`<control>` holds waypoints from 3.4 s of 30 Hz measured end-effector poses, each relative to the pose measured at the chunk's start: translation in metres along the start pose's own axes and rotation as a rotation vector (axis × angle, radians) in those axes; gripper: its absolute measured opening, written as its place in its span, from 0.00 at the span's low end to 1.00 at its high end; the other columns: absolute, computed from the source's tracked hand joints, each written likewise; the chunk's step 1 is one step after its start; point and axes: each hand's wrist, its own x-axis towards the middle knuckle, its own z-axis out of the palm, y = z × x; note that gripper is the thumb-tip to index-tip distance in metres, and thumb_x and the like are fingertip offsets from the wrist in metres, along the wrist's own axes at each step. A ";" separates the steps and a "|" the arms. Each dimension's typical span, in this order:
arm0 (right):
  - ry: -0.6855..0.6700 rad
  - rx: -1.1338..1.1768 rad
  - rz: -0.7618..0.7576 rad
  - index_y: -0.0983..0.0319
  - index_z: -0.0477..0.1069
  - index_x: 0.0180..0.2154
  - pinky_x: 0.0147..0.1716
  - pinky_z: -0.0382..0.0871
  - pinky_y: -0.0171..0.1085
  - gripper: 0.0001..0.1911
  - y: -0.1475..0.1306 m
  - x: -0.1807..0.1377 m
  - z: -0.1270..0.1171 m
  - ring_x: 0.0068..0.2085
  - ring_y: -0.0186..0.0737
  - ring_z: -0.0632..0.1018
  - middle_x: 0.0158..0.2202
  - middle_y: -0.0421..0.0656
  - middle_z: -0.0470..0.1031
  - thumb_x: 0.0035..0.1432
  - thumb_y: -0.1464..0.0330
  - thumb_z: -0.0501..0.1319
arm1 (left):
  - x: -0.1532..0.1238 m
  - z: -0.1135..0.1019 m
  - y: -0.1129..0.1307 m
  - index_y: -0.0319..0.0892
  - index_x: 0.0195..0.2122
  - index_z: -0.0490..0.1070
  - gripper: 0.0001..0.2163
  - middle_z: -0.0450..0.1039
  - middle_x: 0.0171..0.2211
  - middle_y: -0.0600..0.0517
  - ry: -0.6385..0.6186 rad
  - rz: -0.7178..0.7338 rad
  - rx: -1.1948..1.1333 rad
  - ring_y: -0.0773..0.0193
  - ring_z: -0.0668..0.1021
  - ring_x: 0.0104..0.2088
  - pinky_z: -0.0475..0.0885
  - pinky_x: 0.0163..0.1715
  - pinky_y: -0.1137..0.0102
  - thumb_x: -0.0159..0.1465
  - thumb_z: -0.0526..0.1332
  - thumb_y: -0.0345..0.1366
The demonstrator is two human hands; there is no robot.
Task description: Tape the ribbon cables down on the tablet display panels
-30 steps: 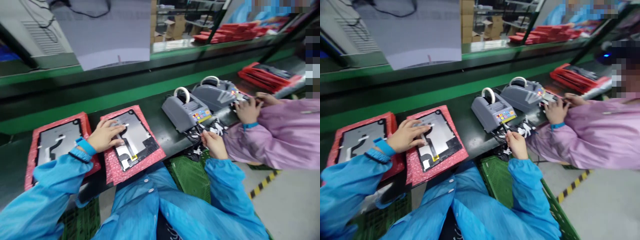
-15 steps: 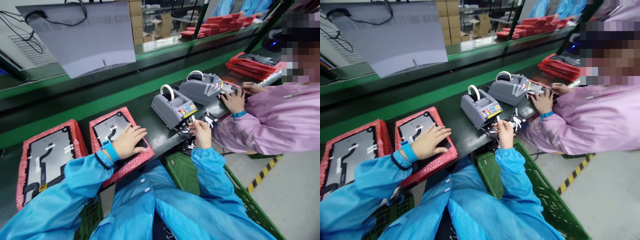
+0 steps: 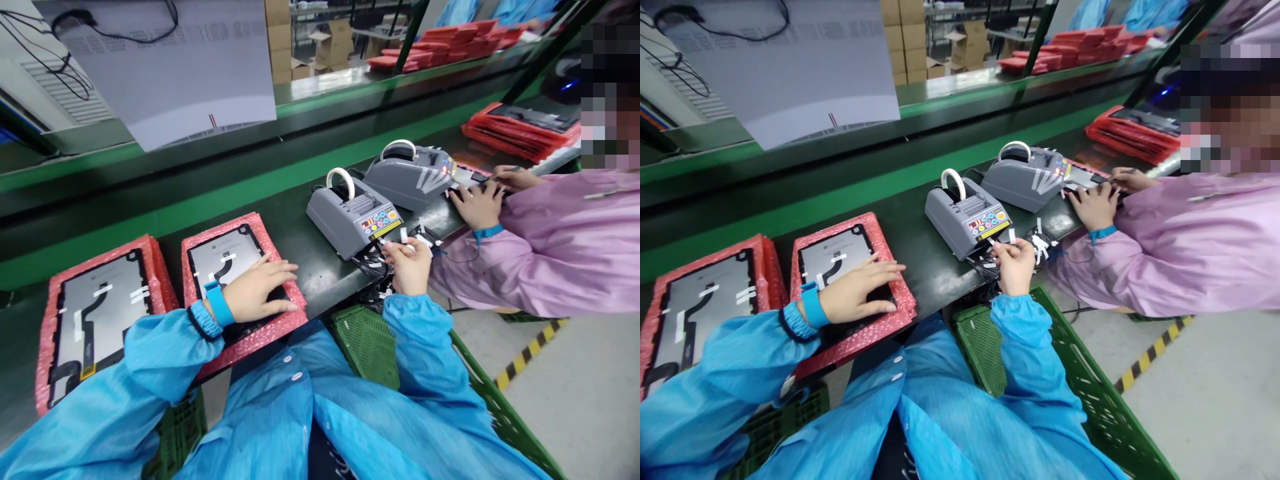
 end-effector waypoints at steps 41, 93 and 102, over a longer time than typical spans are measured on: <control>-1.011 -0.327 0.050 0.57 0.51 0.36 0.31 0.70 0.38 0.26 -0.022 -0.075 0.156 0.25 0.36 0.76 0.22 0.32 0.73 0.40 0.67 0.66 | 0.000 0.008 -0.023 0.39 0.27 0.72 0.11 0.74 0.32 0.46 0.240 -0.771 -0.065 0.54 0.73 0.39 0.69 0.43 0.58 0.62 0.57 0.38; -1.207 -0.426 -0.084 0.63 0.68 0.30 0.32 0.65 0.36 0.10 -0.036 -0.064 0.156 0.29 0.35 0.71 0.28 0.41 0.72 0.52 0.62 0.61 | -0.006 -0.008 -0.041 0.40 0.30 0.69 0.08 0.72 0.32 0.50 0.196 -0.718 -0.181 0.59 0.71 0.40 0.64 0.47 0.61 0.64 0.54 0.35; -1.199 -0.659 -0.282 0.61 0.64 0.24 0.30 0.58 0.35 0.06 -0.034 -0.069 0.171 0.27 0.34 0.66 0.23 0.38 0.66 0.52 0.71 0.57 | -0.001 -0.002 -0.037 0.41 0.33 0.72 0.09 0.71 0.40 0.46 0.117 -0.833 -0.070 0.53 0.68 0.47 0.62 0.46 0.58 0.65 0.53 0.36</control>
